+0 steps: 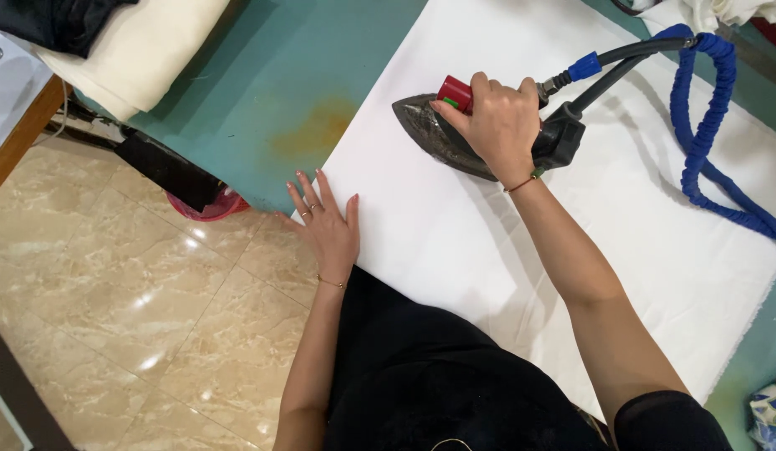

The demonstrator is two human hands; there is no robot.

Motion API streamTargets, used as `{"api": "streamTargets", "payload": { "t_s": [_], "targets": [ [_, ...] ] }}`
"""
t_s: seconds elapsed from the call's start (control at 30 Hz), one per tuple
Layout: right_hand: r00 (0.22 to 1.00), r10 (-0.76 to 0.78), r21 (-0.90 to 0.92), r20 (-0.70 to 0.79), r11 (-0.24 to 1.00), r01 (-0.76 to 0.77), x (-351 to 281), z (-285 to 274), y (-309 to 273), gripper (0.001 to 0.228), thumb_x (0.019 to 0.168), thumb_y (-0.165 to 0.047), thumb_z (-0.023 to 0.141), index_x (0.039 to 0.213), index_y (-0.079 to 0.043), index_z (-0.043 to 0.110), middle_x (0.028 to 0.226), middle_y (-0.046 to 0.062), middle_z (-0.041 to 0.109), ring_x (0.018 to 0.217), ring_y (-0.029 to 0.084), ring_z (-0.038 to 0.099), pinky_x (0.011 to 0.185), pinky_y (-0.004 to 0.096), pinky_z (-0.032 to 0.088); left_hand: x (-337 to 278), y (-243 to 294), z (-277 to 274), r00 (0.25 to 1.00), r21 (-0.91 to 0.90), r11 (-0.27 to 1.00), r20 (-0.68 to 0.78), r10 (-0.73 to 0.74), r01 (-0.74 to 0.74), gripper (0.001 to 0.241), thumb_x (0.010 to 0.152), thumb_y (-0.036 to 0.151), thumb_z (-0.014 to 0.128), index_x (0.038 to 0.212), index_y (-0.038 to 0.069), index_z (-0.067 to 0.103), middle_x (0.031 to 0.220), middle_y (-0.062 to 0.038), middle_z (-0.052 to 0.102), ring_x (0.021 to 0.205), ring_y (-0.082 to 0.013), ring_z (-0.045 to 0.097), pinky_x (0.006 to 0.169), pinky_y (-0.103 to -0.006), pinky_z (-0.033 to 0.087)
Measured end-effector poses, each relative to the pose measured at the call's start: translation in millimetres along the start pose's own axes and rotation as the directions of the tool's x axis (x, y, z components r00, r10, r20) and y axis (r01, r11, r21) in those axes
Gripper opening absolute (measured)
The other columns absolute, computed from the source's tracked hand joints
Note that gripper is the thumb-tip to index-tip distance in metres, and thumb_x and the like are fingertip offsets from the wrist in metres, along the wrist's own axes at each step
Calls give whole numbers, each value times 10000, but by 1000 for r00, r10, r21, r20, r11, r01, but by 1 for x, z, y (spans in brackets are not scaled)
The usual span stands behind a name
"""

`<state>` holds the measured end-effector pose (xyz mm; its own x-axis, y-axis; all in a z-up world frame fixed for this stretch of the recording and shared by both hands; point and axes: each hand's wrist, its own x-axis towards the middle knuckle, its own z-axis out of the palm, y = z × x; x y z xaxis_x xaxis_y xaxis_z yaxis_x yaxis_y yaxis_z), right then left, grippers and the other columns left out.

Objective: Iron a large piece of white textile on a work table using a steam iron.

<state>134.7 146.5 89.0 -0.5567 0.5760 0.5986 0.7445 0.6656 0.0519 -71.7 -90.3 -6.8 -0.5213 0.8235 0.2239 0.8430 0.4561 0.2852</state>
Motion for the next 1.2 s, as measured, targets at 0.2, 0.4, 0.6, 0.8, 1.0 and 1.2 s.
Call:
{"api": "streamTargets", "payload": {
  "t_s": [0.2,0.4,0.6,0.8,1.0,1.2],
  "targets": [
    [1000,-14,-64,-5,998,14,20,15,10,719,1014,-758,674,667,-143,535,430,-27,448,347,119,334,596,315,342,6,5,1,1000,12,1000,8,-13,13,761,1069,556,439,1626,56,304,1717,-187,104,1584,-371,31,1175,-718,-92],
    [994,27,-141,-104,989,-42,42,38,15,702,1018,-743,677,672,-145,555,436,-18,458,344,120,318,605,306,353,7,6,0,1000,6,1000,-10,-22,22,768,1061,552,470,1620,49,312,1715,-184,137,1587,-367,61,1193,-709,-78],
    [999,34,-41,-26,999,-35,35,27,0,704,999,-747,692,682,-128,577,440,-5,476,339,124,345,587,318,354,7,5,0,1000,8,1000,-25,-17,17,760,1060,542,494,1605,38,331,1703,-199,175,1580,-376,83,1191,-706,-69],
    [999,-32,86,37,996,29,6,-10,-42,681,981,-729,673,736,-98,602,494,-2,530,369,112,407,601,319,362,7,7,-4,999,-27,999,-31,-28,27,764,1062,518,499,1599,8,311,1699,-189,207,1585,-361,98,1208,-688,-58],
    [996,-75,158,54,985,66,-5,-44,-70,638,942,-692,697,714,-105,592,483,5,530,372,138,403,593,305,346,7,7,-7,998,-98,993,-28,-62,59,746,1061,492,489,1595,10,291,1689,-183,238,1585,-344,116,1225,-672,-38],
    [995,-83,145,50,987,75,-4,-39,-67,645,953,-692,699,696,-114,575,481,2,520,374,133,395,591,301,341,-1,12,-8,998,-144,988,-23,-58,55,728,1082,467,465,1611,15,250,1707,-231,103,1592,-397,24,1205,-701,-64]
  ]
}}
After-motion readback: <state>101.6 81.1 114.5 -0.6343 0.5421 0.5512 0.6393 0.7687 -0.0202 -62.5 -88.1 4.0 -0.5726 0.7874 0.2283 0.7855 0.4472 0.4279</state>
